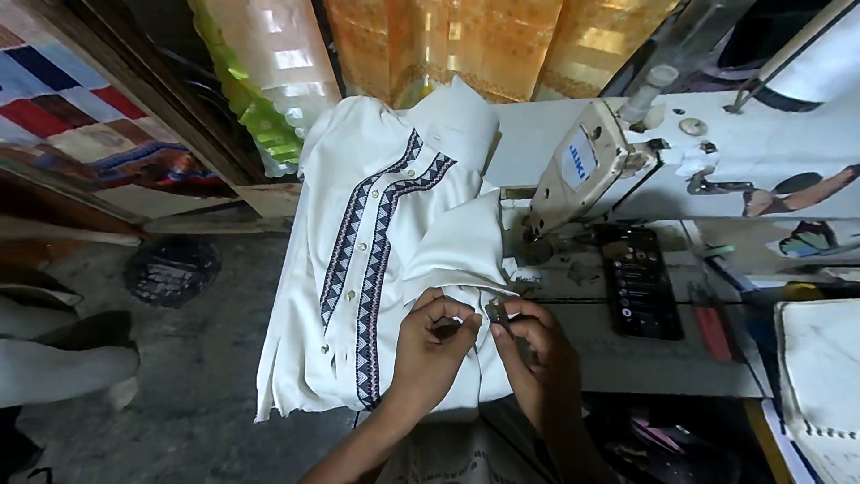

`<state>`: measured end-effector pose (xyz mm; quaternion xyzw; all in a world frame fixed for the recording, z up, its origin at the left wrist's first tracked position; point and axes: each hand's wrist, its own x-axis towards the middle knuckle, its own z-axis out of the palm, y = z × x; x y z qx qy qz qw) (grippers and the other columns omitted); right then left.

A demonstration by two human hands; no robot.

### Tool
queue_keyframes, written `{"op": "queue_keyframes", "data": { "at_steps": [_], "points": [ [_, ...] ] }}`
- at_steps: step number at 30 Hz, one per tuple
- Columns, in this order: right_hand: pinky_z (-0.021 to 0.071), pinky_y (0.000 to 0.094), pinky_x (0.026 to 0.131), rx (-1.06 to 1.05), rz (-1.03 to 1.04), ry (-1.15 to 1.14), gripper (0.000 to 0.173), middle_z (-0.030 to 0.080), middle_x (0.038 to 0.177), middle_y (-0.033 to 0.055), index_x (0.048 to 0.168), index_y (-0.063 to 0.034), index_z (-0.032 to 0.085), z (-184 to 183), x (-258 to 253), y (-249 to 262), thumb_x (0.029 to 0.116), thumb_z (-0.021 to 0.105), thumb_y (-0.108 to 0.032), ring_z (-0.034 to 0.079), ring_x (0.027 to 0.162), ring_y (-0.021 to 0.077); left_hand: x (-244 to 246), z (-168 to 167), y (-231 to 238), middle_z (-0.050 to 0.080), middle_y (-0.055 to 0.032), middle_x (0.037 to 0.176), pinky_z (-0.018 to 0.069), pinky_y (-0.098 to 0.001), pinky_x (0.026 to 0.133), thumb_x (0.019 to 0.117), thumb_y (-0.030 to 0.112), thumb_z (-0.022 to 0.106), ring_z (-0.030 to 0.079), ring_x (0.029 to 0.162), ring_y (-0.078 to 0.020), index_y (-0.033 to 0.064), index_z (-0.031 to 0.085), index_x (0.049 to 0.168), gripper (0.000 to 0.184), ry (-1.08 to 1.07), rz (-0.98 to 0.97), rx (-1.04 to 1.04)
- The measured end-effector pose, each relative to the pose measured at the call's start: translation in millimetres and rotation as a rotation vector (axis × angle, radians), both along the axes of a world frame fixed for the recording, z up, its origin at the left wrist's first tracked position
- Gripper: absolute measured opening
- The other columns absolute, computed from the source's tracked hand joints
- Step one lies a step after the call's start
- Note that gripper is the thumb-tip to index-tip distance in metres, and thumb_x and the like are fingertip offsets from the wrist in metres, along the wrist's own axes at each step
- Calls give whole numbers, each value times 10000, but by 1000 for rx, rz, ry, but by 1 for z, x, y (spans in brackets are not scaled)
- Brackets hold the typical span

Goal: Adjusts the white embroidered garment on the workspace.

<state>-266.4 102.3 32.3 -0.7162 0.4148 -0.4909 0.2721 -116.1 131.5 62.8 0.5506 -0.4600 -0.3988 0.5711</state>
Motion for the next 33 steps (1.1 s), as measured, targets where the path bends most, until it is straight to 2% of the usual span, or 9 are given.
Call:
{"op": "queue_keyframes", "data": {
  "at_steps": [6, 10, 17, 22, 27, 33],
  "points": [
    [485, 86, 798, 54, 0, -32, 242, 665, 1096, 124, 831, -4, 628, 2, -3, -1, 965, 645, -205, 614, 978, -7, 2, 0, 0, 629, -25, 953, 573, -150, 732, 909, 26, 663, 641, 827, -4, -1, 678, 877, 44, 16, -16, 1],
    [495, 86, 829, 44, 27, -58, 231, 657, 1105, 100, 828, -30, 636, -1, -3, -2, 967, 657, -213, 611, 1017, -10, 2, -1, 0, 629, -21, 945, 575, -152, 729, 905, 24, 665, 642, 824, -4, 6, 677, 875, 37, 19, -16, -3],
    [477, 85, 873, -9, 9, -4, 199, 648, 1098, 111, 827, -34, 647, -2, 0, -1, 954, 654, -187, 600, 1043, 3, 3, -3, 1, 623, -23, 952, 571, -158, 741, 885, 14, 681, 633, 839, -14, 16, 664, 843, 45, 18, -34, -25],
    [476, 86, 863, 2, -19, 44, 197, 651, 1066, 117, 812, -35, 683, -1, 5, 0, 933, 666, -189, 604, 1011, 14, 6, -10, 2, 626, -13, 949, 553, -157, 746, 864, 8, 664, 622, 861, -9, 38, 629, 812, 69, -2, -63, -66],
    [472, 79, 790, 103, 9, -8, 230, 658, 1077, 98, 814, -34, 662, 4, 5, 2, 943, 654, -224, 597, 989, -17, 11, -10, 3, 595, 54, 859, 506, -134, 665, 877, -5, 626, 576, 743, 29, 80, 580, 827, 109, 57, -75, -42],
    [485, 95, 827, 96, 39, 1, 225, 657, 1088, 114, 793, -29, 660, 4, 4, 2, 932, 647, -207, 604, 1027, 6, 13, -12, 4, 598, 48, 862, 506, -135, 669, 865, -8, 637, 579, 755, 26, 69, 592, 831, 96, 43, -68, -60]
  ]
}}
